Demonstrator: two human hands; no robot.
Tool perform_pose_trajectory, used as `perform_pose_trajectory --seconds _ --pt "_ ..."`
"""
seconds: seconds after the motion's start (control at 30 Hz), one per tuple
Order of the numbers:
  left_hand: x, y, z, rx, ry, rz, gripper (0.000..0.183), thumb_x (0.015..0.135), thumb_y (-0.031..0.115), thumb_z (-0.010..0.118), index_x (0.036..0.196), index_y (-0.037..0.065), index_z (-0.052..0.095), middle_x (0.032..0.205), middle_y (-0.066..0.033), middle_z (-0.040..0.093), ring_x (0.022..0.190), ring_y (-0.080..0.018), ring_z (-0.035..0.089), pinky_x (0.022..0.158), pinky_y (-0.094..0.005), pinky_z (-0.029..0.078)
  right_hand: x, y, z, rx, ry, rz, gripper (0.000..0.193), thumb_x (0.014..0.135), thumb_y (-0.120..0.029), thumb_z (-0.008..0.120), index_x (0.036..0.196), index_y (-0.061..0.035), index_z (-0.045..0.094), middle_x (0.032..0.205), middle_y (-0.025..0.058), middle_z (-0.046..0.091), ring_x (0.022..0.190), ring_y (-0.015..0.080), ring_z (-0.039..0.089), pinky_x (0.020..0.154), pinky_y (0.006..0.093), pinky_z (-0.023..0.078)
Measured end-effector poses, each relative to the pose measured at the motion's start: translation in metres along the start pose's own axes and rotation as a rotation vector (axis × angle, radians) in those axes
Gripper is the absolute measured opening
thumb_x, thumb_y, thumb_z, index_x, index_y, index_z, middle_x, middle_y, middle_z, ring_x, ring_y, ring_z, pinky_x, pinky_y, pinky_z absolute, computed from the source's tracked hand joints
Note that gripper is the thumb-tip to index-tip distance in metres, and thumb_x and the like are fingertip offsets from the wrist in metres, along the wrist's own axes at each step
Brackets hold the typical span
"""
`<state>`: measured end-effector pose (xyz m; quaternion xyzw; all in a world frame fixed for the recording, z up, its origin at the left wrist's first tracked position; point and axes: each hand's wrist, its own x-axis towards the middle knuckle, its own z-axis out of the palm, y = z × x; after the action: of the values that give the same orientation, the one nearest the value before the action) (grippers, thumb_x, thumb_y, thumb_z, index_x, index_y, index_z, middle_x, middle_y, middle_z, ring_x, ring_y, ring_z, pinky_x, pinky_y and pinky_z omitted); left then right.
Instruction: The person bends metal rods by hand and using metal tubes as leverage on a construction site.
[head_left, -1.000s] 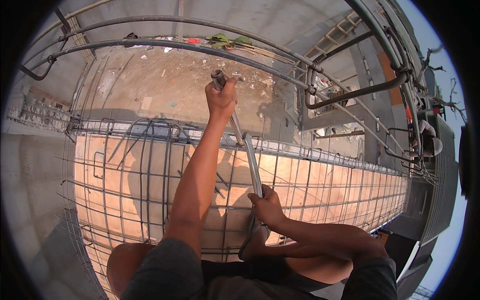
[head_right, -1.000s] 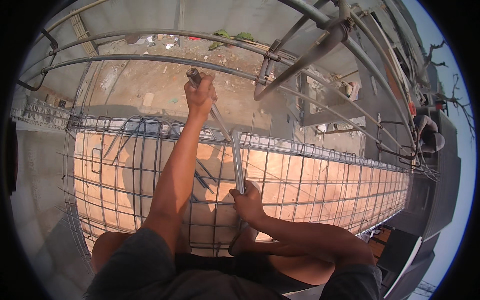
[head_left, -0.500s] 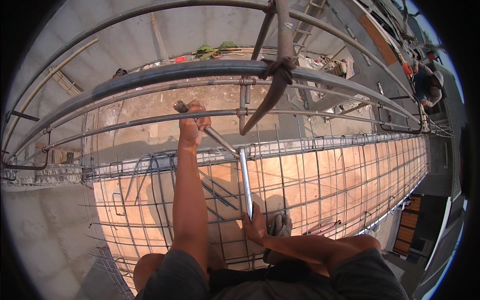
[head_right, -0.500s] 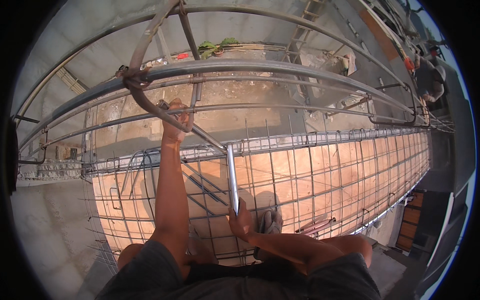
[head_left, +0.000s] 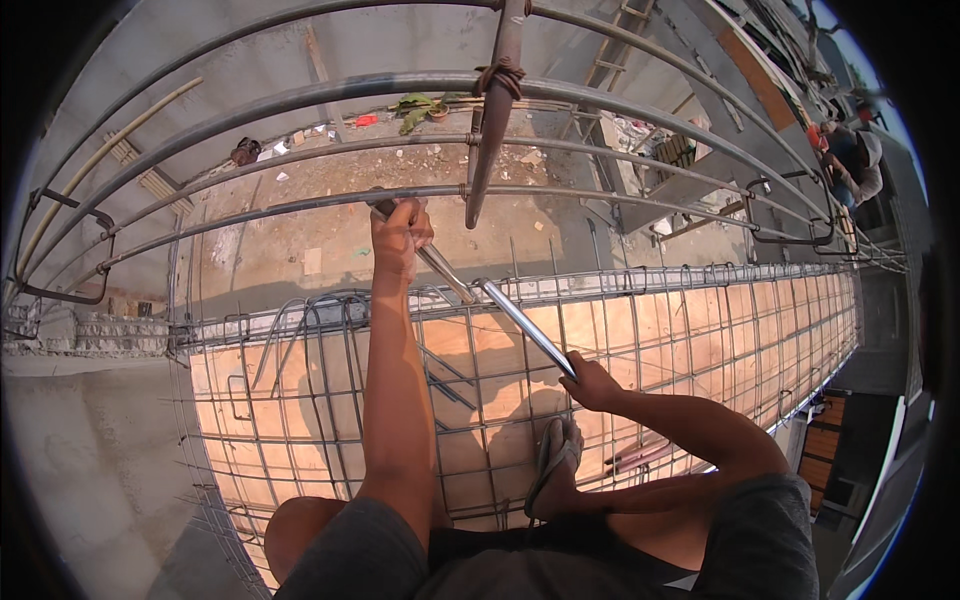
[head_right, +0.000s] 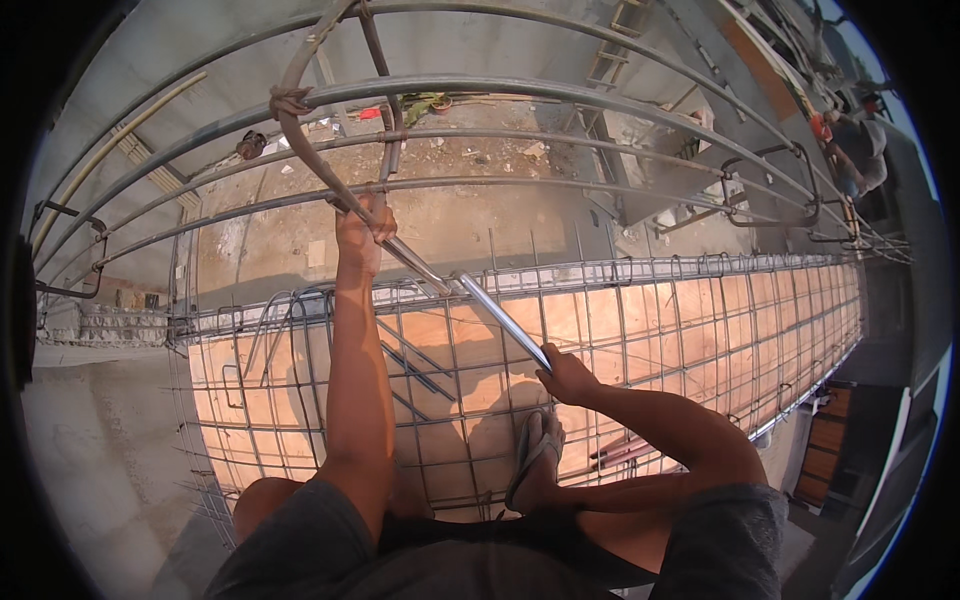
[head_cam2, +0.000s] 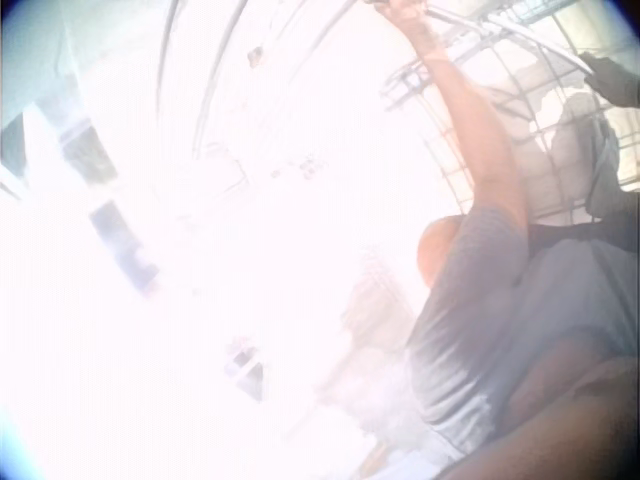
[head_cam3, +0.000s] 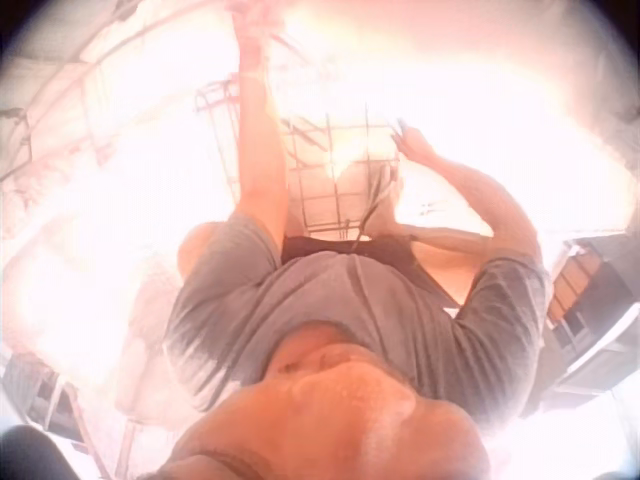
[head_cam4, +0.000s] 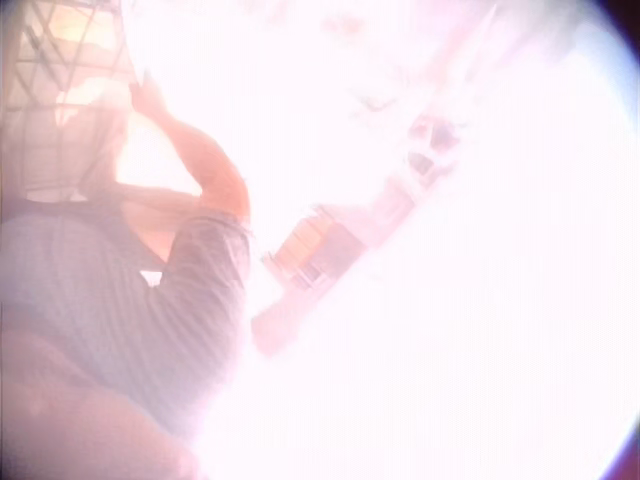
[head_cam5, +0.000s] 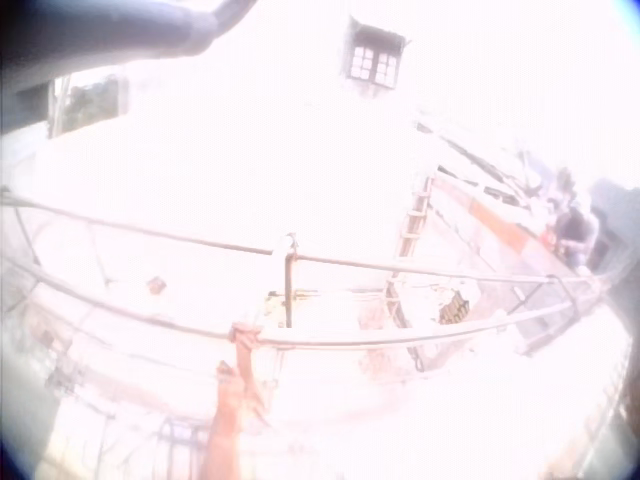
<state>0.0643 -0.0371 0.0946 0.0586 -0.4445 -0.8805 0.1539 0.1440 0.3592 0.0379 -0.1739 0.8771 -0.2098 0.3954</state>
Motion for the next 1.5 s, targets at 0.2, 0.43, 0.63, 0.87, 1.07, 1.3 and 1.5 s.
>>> perform_pose_trajectory --seconds 0.2,0.43,0.63,0.87,1.07,1.3,1.5 --pt "-0.016 0.007 0.017 0.082 0.099 0.009 0.029 0.089 0.007 0.061 0.066 0.011 0.044 0.054 0.0027 0.039 0.043 -0.0090 0.036 0.044 -0.0274 0.031 -0.033 -0.095 -0.021 0.024 0.005 0.044 0.047 0.092 -0.020 0.062 0.127 0.0049 0.044 0.088 0.0275 0.066 0.083 0.0421 0.068 0.075 0.0507 0.053" --pt "-0.043 -0.016 0.029 0.078 0.149 0.096 0.032 0.086 0.001 0.061 0.063 0.011 0.042 0.053 0.0026 0.040 0.043 -0.0077 0.035 0.043 -0.0274 0.028 -0.085 0.002 0.016 0.016 0.081 -0.063 0.042 0.091 -0.023 0.065 0.122 -0.0003 0.049 0.083 0.0219 0.066 0.081 0.0408 0.068 0.073 0.0483 0.052" --pt "-0.051 -0.006 0.014 0.054 0.135 0.116 0.030 0.085 0.000 0.054 0.065 0.013 0.036 0.049 0.0013 0.034 0.041 -0.0094 0.030 0.043 -0.0284 0.027 -0.135 0.064 0.079 0.237 0.325 0.071 0.030 0.084 -0.012 0.071 0.109 -0.0013 0.056 0.068 0.0142 0.060 0.061 0.0251 0.061 0.058 0.0376 0.047" --pt "-0.068 0.000 0.025 0.059 0.009 0.155 0.026 0.082 -0.001 0.052 0.066 0.011 0.036 0.050 -0.0005 0.036 0.042 -0.0095 0.031 0.044 -0.0288 0.029 -0.099 0.105 0.122 0.326 0.612 0.119 0.025 0.085 -0.009 0.071 0.105 -0.0004 0.059 0.062 0.0053 0.053 0.055 0.0110 0.048 0.052 0.0315 0.041" --pt "-0.059 0.005 0.003 0.038 -0.089 0.163 0.021 0.081 0.003 0.051 0.066 0.010 0.039 0.047 -0.0014 0.035 0.041 -0.0116 0.031 0.045 -0.0306 0.031 -0.087 0.110 0.089 0.193 0.639 0.133 0.031 0.084 -0.019 0.071 0.107 -0.0033 0.059 0.070 0.0169 0.065 0.062 0.0359 0.065 0.058 0.0444 0.049" --pt "-0.061 -0.009 0.036 0.137 -0.049 0.120 0.021 0.083 -0.001 0.058 0.067 0.004 0.045 0.055 0.0005 0.041 0.046 -0.0071 0.035 0.044 -0.0276 0.028 -0.085 0.123 0.099 0.173 0.647 0.162 0.032 0.084 -0.018 0.072 0.110 -0.0055 0.058 0.071 0.0168 0.065 0.063 0.0373 0.066 0.057 0.0454 0.049" --pt "-0.061 -0.021 0.042 0.187 0.115 0.279 0.022 0.081 0.003 0.053 0.067 0.010 0.037 0.050 -0.0020 0.037 0.042 -0.0116 0.031 0.043 -0.0295 0.028 -0.099 0.132 0.105 0.154 0.640 0.231 0.032 0.085 -0.017 0.072 0.111 -0.0057 0.058 0.073 0.0141 0.064 0.062 0.0309 0.064 0.059 0.0405 0.049"
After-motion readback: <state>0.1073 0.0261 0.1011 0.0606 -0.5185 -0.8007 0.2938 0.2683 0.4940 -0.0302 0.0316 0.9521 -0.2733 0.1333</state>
